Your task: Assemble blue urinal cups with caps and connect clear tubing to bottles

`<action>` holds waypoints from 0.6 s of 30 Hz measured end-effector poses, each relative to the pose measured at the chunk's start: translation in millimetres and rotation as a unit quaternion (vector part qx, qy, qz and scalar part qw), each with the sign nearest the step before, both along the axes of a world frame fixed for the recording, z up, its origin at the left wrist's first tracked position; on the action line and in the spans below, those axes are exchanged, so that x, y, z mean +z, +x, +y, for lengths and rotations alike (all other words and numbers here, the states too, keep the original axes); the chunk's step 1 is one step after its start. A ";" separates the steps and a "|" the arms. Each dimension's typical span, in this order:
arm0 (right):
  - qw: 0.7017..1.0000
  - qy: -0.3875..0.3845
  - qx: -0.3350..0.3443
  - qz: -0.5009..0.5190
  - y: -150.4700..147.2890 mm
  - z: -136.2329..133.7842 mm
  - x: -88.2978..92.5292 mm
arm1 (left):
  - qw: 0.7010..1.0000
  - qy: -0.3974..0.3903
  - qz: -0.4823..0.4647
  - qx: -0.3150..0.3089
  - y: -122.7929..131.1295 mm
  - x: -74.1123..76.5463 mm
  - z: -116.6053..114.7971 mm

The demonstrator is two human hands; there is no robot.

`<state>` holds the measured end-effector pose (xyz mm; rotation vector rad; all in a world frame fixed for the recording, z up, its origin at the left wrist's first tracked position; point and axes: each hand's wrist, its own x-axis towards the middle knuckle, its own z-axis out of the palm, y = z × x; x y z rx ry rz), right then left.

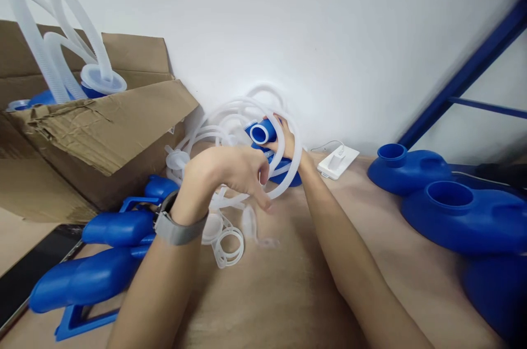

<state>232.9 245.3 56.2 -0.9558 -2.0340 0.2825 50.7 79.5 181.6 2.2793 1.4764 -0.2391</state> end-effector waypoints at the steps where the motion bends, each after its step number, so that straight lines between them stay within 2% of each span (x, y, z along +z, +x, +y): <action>1: 1.000 0.002 0.005 0.003 0.2 1.5 -0.6 | 1.000 0.013 -0.020 -0.011 -2.7 -1.5 5.5; 4: 1.000 0.016 0.019 0.004 0.7 5.3 -2.0 | 0.982 0.146 -0.117 0.010 -7.8 -22.5 34.0; 6: 1.000 0.017 0.020 -0.003 0.7 6.8 -3.1 | 0.946 0.244 -0.203 0.070 -5.9 -46.8 58.7; 8: 1.000 0.008 0.008 -0.005 0.5 7.5 -4.5 | 0.904 0.297 -0.281 0.125 -0.8 -69.9 79.8; 10: 1.000 0.009 -0.004 -0.003 0.2 8.0 -6.5 | 0.881 0.320 -0.324 0.129 5.1 -85.2 92.2; 12: 1.000 0.029 -0.006 -0.004 0.0 8.8 -9.0 | 0.877 0.355 -0.305 0.113 9.9 -92.0 96.2; 15: 0.998 0.053 -0.008 -0.014 -0.3 10.6 -12.1 | 0.876 0.402 -0.247 0.102 13.1 -94.3 95.4; 18: 0.998 0.054 -0.016 -0.015 -0.9 10.9 -12.7 | 0.886 0.403 -0.217 0.075 8.4 -93.1 94.4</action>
